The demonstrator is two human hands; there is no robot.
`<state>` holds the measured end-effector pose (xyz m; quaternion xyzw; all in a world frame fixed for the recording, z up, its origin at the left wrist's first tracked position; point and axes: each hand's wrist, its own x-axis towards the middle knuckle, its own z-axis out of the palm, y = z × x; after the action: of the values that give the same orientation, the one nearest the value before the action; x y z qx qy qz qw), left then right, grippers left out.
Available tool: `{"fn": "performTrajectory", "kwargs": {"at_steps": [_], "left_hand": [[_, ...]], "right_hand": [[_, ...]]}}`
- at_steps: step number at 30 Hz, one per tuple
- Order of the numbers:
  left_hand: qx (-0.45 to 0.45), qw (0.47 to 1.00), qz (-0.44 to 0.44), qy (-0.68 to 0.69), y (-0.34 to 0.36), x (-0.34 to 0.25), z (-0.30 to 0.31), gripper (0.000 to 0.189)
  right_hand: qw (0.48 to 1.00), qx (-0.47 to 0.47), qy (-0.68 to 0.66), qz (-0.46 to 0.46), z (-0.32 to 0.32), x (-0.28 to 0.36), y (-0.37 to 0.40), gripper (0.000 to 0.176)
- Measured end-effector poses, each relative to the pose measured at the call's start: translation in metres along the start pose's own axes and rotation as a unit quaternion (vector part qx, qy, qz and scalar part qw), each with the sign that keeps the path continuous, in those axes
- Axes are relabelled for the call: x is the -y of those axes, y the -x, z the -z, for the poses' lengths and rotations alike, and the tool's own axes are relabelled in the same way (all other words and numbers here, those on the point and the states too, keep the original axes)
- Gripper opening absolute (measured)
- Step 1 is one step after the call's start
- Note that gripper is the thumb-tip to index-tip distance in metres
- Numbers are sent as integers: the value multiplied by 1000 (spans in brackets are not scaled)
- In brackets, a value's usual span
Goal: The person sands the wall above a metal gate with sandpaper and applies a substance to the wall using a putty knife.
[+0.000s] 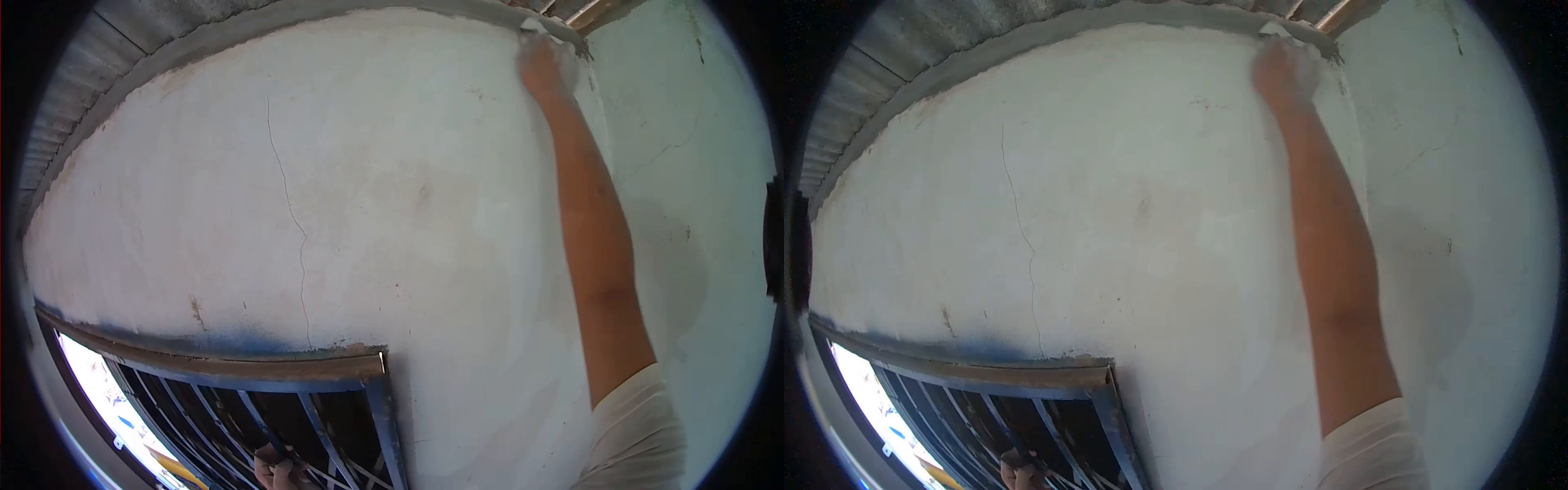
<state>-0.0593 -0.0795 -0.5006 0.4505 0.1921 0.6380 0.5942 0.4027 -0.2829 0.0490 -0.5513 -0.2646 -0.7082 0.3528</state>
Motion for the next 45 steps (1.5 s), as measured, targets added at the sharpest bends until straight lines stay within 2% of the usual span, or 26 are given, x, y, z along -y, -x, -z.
{"fn": "performTrajectory", "kwargs": {"at_steps": [4,6,7,9,11,12,14,15,16,17,18,19,20,21,22,25,28,30,32,34,36,38,41,44,45], "left_hand": [[-8,1000,-8,9,2,0,-3,35],[-18,1000,-19,17,-1,1,-1,35],[-23,999,-22,27,-1,5,-3,35],[-43,998,-26,27,-3,11,-3,34],[-54,997,-27,40,-1,7,-9,31],[-62,997,-25,42,3,5,-12,31],[-74,996,-30,47,4,1,-19,29],[-72,996,-25,41,4,-1,-22,29],[-71,997,-21,35,5,-2,-22,29],[-72,997,-15,28,5,-3,-18,28],[-58,998,-27,19,2,-1,-14,28],[-49,998,-37,13,0,4,-10,28],[-41,998,-49,8,-3,8,-8,29],[-45,998,-44,23,-4,11,-8,27],[-45,998,-47,17,-5,11,-10,27],[-45,998,-48,-18,-9,13,-6,24],[-41,998,-36,6,-7,8,-11,23],[-39,999,-32,-4,-4,4,-12,20],[-29,999,-38,12,-3,4,-13,19],[-46,998,-30,13,1,-2,-19,17],[-50,998,-29,5,1,-1,-17,17],[-52,998,-46,3,0,2,-13,19],[-48,996,-72,-26,-4,4,-7,23],[-52,997,-55,0,-5,6,-3,24],[-47,998,-51,3,-4,5,-3,25]], "right_hand": [[993,11,113,26,3,52,-2,34],[983,-9,149,105,1,-8,-2,33],[980,64,173,76,30,-13,-8,33],[972,140,186,7,48,-4,-17,35],[973,146,161,-76,42,16,-26,39],[958,44,267,97,4,2,-26,39],[948,79,280,127,9,57,-7,41],[991,47,78,101,25,78,4,36],[994,32,17,105,28,68,6,36],[982,10,100,161,10,26,-4,37],[923,-63,268,269,-19,-33,-20,37],[838,-149,394,347,-38,-86,-32,38],[911,-96,333,224,-7,-61,-25,36],[960,-39,261,97,21,-24,-16,35],[982,25,183,-32,38,5,-13,33],[980,101,142,-95,45,60,-21,31],[984,-140,101,38,-3,123,-3,29],[992,-81,-84,48,-7,179,-3,28],[995,53,-55,60,4,247,5,25],[991,-18,-53,117,15,307,25,24],[981,3,-84,173,27,355,41,19],[973,29,-76,216,35,400,54,20],[954,79,-95,273,35,431,59,21],[946,-20,-157,283,15,396,51,27],[935,-82,-235,252,-2,380,45,28]]}}
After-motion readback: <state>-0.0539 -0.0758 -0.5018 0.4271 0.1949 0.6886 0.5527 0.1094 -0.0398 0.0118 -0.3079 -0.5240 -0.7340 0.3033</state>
